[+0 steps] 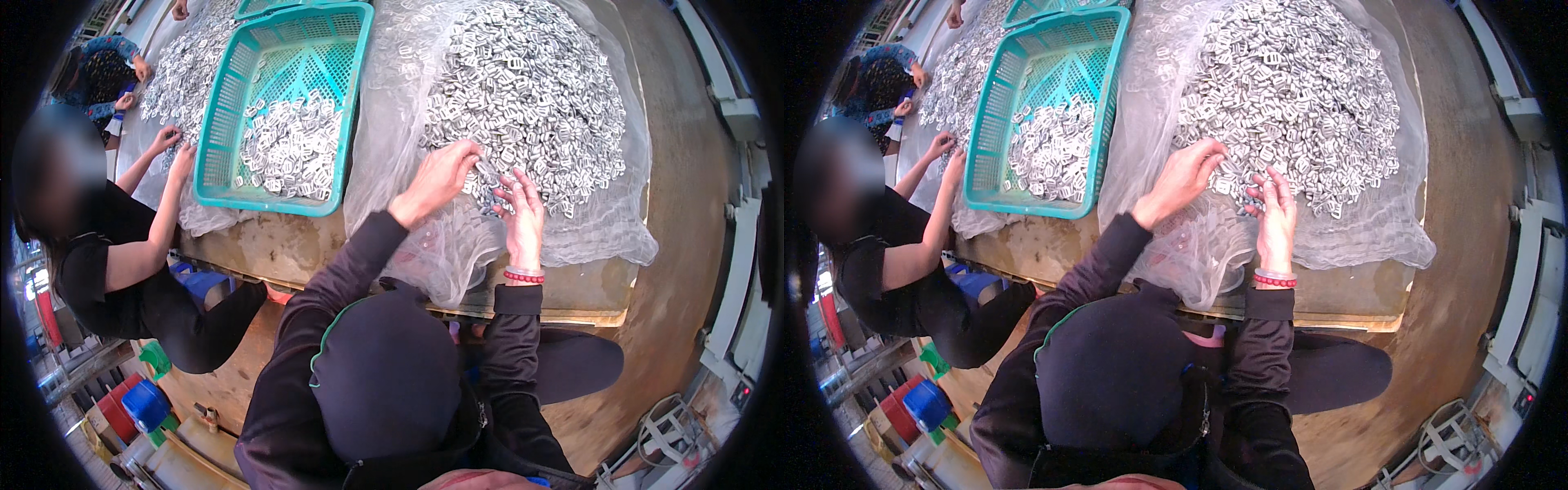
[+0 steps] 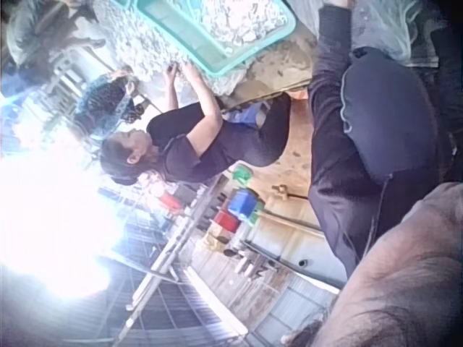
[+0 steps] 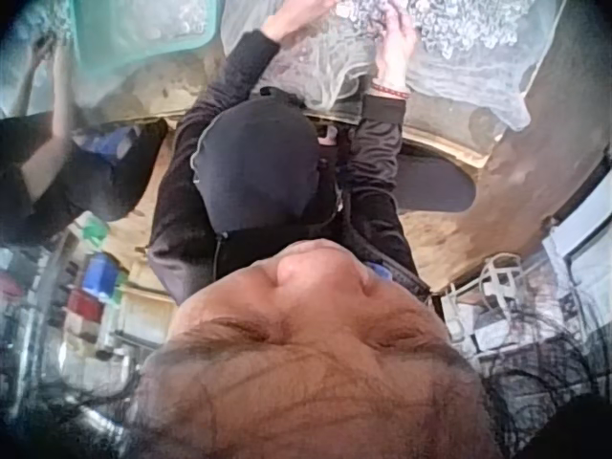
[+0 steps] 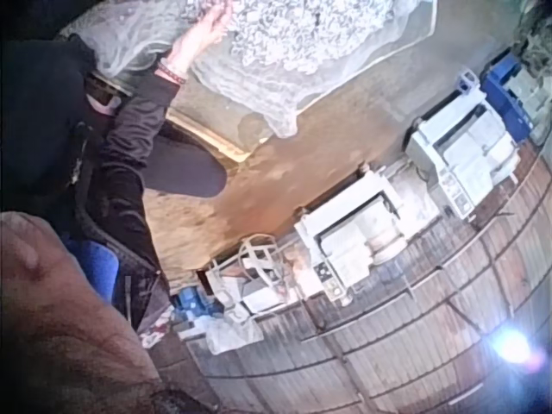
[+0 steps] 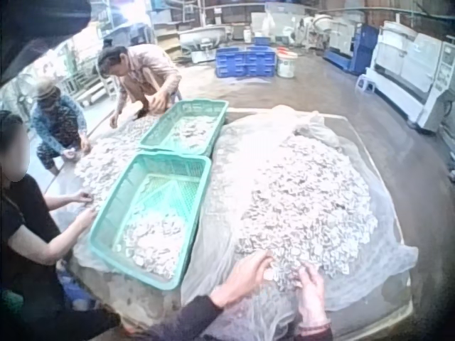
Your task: The person sorts small white items from a large pile on a table into a green basket. They pick up items by hand and place them into the basket, working alongside other people in a factory setting.
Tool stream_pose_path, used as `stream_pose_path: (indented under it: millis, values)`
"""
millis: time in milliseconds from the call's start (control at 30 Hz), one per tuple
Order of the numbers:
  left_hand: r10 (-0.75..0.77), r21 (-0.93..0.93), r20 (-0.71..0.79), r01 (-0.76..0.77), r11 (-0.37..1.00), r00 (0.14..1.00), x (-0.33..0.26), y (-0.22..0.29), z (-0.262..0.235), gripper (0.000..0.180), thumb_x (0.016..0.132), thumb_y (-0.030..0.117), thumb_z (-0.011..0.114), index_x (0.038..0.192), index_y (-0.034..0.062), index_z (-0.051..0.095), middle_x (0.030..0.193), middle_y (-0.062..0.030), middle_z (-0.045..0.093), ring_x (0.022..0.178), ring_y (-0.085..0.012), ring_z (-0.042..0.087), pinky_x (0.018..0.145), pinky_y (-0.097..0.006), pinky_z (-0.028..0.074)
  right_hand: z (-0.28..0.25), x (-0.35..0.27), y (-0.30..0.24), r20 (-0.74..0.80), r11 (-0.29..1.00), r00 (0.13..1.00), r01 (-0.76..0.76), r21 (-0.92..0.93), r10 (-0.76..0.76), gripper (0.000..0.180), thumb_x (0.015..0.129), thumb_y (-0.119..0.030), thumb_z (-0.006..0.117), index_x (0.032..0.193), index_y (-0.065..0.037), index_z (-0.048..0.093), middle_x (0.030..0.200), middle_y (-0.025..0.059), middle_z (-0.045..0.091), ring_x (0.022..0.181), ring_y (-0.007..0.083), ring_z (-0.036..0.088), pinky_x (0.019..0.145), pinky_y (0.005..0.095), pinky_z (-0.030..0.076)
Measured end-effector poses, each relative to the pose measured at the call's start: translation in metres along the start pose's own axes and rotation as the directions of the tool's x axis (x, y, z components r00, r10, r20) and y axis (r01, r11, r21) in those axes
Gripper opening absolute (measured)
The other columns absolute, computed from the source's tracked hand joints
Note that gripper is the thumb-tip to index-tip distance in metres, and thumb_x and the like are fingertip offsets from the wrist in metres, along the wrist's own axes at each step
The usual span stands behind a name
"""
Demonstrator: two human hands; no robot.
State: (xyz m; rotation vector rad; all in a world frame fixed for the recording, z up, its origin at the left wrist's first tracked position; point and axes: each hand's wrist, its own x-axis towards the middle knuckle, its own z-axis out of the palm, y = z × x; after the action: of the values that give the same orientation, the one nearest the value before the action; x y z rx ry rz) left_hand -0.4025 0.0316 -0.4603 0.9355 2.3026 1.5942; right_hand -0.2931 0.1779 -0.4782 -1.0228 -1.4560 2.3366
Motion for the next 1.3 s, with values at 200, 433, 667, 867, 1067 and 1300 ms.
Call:
stream_pose_path:
  millis: [200,433,667,867,1067,1300]
  values:
    - [0.014,-0.148,0.092,-0.001,0.989,0.996,0.000,-0.012,-0.008,0.013,0.088,0.010,0.060,0.097,0.0007,0.062,0.091,-0.0086,0.064,0.086,-0.0194,0.062,0.077,-0.031,0.048,-0.002,-0.007,0.006,0.136,0.982,0.985,-0.126,0.138,0.107,0.039,0.097,-0.027,0.051,0.130,-0.007,0.048,0.112,0.0100,0.056,0.092,0.0178,0.059,0.072,0.0321,0.052]
    - [0.051,-0.115,0.079,-0.042,0.992,0.996,-0.005,-0.007,-0.001,0.011,0.086,0.008,0.062,0.095,0.0018,0.063,0.093,-0.0089,0.063,0.088,-0.0222,0.063,0.076,-0.032,0.049,0.004,-0.004,0.006,0.226,0.990,0.974,-0.050,0.132,0.020,0.017,0.088,-0.010,0.063,0.103,-0.002,0.062,0.097,0.0081,0.063,0.078,0.0170,0.064,0.067,0.0319,0.054]
    - [0.324,0.115,0.010,-0.323,0.939,0.946,-0.014,0.009,0.005,0.015,0.081,0.006,0.062,0.096,0.0092,0.061,0.095,-0.0041,0.059,0.082,-0.0252,0.063,0.065,-0.035,0.051,0.012,-0.010,-0.003,0.014,0.941,1.000,-0.024,0.338,0.020,0.008,0.085,-0.003,0.065,0.092,-0.001,0.062,0.081,0.0058,0.064,0.066,0.0130,0.060,0.058,0.0259,0.049]
    - [0.342,0.158,0.048,-0.345,0.925,0.938,-0.020,0.021,-0.004,0.018,0.080,0.004,0.063,0.097,0.0087,0.060,0.091,-0.0060,0.059,0.077,-0.0246,0.063,0.061,-0.034,0.051,0.000,-0.014,-0.013,0.037,0.980,0.996,0.078,0.184,-0.087,0.007,0.086,-0.006,0.063,0.093,-0.005,0.061,0.081,0.0016,0.062,0.070,0.0129,0.058,0.061,0.0260,0.046]
    - [0.151,0.020,-0.109,-0.150,0.988,0.982,-0.014,0.027,-0.015,0.017,0.084,0.005,0.063,0.101,0.0053,0.063,0.092,-0.0104,0.061,0.084,-0.0239,0.062,0.071,-0.032,0.049,-0.001,-0.029,-0.015,0.125,0.977,0.975,0.168,0.135,-0.185,0.011,0.086,-0.007,0.063,0.097,-0.005,0.062,0.088,0.0012,0.061,0.082,0.0120,0.058,0.069,0.0293,0.048]
    - [0.057,0.077,0.155,-0.070,0.995,0.986,-0.022,0.021,-0.014,0.045,0.081,0.008,0.064,0.125,0.0111,0.055,0.103,-0.0119,0.062,0.096,-0.0289,0.061,0.081,-0.038,0.048,-0.004,-0.018,-0.021,0.062,0.992,0.990,0.129,0.017,-0.130,0.011,0.084,-0.004,0.066,0.094,-0.002,0.062,0.084,0.0037,0.063,0.073,0.0114,0.059,0.064,0.0243,0.047]
